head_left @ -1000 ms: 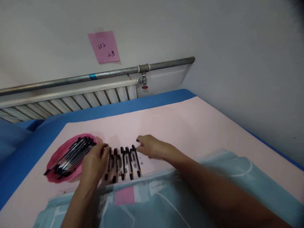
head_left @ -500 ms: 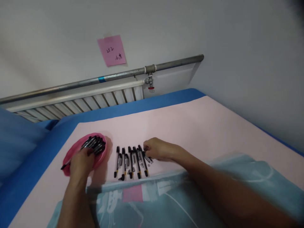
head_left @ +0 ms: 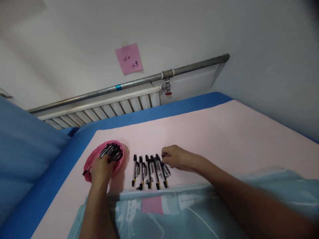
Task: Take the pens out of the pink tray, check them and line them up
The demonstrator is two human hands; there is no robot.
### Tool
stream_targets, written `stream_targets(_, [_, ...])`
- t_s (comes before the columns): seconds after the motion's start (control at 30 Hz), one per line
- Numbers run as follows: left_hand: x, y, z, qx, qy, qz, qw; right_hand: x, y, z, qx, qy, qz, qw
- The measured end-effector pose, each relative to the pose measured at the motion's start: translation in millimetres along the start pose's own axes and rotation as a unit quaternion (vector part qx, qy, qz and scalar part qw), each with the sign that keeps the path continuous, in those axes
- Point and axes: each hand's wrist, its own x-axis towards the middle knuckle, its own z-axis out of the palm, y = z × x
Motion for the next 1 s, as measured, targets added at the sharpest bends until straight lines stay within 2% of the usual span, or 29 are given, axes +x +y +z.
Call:
stream_targets(0.13, [-12.6, 11.9, -8.6, -0.109, 0.093, 0.024, 0.989, 3.3, -4.7, -2.6, -0.012, 0.071, -0.059, 0.996])
stream_targets(0.23, [-30.1, 33.8, -12.7, -0.222, 0.135, 0.093, 0.961, 1.8, -12.9, -1.0, 0.031, 0.112, -0.081, 0.99])
stream_targets(0.4, [-63.7, 72.9, -11.4, -0.359, 0.066, 0.215, 0.906, -6.5, -28.6, 10.2, 0.185, 0.109, -0.122, 0.969])
stream_targets(0.5, [-76.3, 88.0, -7.3, -0.425, -0.05, 0.252, 0.868, -8.6, -32.4, 16.7, 0.264, 0.106, -0.167, 0.944])
stream_targets(0.57, [-79.6, 93.9, -4.3, -0.467, -0.115, 0.25, 0.84, -7.8, -31.9, 19.6, 0.297, 0.112, -0.173, 0.932])
stream_targets(0.73, [-77.6, 96.8, 1.8, -0.545, -0.173, 0.205, 0.794, 0.3, -26.1, 18.9, 0.359, 0.135, -0.159, 0.91])
stream_targets(0.83, [-75.7, 93.8, 6.5, -0.551, -0.194, 0.163, 0.795, 5.8, -21.8, 10.2, 0.42, 0.203, -0.132, 0.875])
stream_targets(0.9, [-75.2, 92.4, 9.5, -0.55, -0.201, 0.137, 0.799, 7.5, -19.4, 3.9, 0.465, 0.221, -0.122, 0.849])
stream_targets(0.93, [-75.3, 92.2, 10.5, -0.553, -0.205, 0.13, 0.797, 7.6, -18.6, 2.1, 0.482, 0.21, -0.121, 0.842])
stream_targets(1.0, [-76.1, 93.4, 11.1, -0.567, -0.206, 0.124, 0.788, 6.8, -18.2, 2.6, 0.492, 0.155, -0.116, 0.849])
